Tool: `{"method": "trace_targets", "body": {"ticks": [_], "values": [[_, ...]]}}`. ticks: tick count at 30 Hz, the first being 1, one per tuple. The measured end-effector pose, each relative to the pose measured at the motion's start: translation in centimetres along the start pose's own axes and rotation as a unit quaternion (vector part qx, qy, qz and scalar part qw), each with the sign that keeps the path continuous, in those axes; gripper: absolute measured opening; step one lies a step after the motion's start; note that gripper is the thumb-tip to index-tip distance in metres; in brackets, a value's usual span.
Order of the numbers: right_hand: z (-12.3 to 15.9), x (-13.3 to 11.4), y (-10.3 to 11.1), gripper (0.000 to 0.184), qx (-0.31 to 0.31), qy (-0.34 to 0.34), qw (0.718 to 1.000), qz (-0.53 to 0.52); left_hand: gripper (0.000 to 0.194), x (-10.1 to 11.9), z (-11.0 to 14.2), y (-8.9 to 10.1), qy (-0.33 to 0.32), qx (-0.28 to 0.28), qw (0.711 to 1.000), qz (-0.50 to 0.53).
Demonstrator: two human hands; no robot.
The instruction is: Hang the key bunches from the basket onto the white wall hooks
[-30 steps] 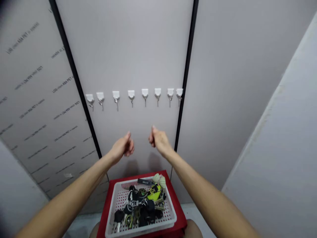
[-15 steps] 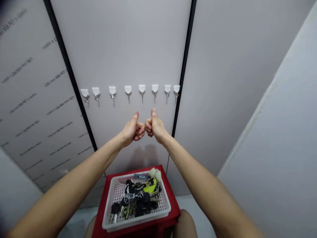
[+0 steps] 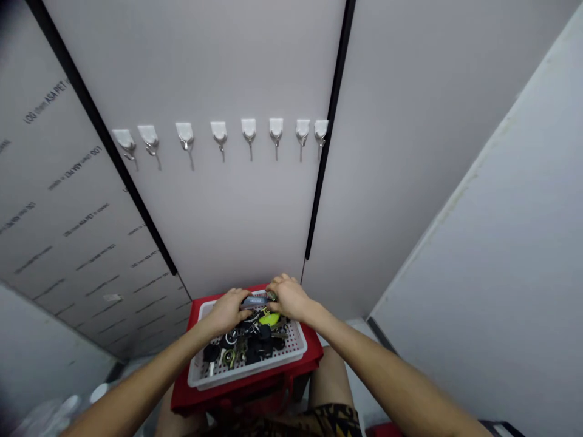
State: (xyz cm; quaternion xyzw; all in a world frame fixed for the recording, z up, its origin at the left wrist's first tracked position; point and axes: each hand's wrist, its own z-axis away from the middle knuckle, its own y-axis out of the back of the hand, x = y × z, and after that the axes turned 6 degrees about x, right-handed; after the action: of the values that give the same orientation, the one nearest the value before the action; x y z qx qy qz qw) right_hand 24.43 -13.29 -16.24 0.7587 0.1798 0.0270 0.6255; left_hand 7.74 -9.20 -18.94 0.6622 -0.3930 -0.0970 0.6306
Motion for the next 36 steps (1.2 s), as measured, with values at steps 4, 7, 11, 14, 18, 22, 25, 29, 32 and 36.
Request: {"method": "trace_targets", "body": {"ticks": [4, 7, 11, 14, 18, 22, 25, 29, 32, 36], "values": [[-0.7, -1.3, -0.5, 0.020, -0.006, 0.003, 1.000, 0.028, 0.020, 0.5, -0.6, 0.7, -0.007, -0.001, 0.997, 0.082], [-1.0, -1.4, -0.4, 0.020, 0.014, -0.001, 0.994, -0.105, 0.023, 0.7, -1.6, 2.3, 0.005, 0.033, 0.984, 0.173], [-1.1, -0.9, 0.4, 0.023, 0.024, -0.072, 0.951, -0.299, 0.031, 1.0, -2.7, 4.2, 0.063, 0.094, 0.954, 0.277], [-1.3, -0.6, 0.7, 0.024, 0.053, -0.097, 0.938, -0.330, 0.029, 1.3, -2.3, 3.4, 0.047, 0.019, 0.954, 0.297], [-1.3, 0.2, 0.4, 0.025, 0.077, -0.125, 0.956, -0.256, 0.027, 1.2, -0.4, 0.5, 0.015, -0.073, 0.981, 0.182], [-0.6, 0.9, 0.1, 0.024, 0.086, -0.138, 0.978, -0.131, 0.018, 0.6, 0.6, -0.8, 0.003, -0.081, 0.995, 0.050], [0.0, 0.3, 0.4, 0.033, 0.165, -0.099, 0.980, -0.059, 0.020, 0.7, 0.0, 0.2, -0.012, -0.069, 0.996, 0.064], [0.2, -1.5, 1.2, 0.033, 0.164, 0.005, 0.976, -0.144, 0.020, 2.1, -1.5, 3.4, -0.057, -0.017, 0.989, 0.136], [-0.2, -2.2, 2.0, 0.027, 0.084, -0.013, 0.948, -0.307, 0.017, 3.4, -2.4, 6.0, -0.084, 0.033, 0.982, 0.168], [-0.9, -2.1, 4.1, 0.024, 0.114, -0.025, 0.897, -0.426, 0.019, 4.6, -3.9, 8.7, -0.059, 0.118, 0.970, 0.207]]}}
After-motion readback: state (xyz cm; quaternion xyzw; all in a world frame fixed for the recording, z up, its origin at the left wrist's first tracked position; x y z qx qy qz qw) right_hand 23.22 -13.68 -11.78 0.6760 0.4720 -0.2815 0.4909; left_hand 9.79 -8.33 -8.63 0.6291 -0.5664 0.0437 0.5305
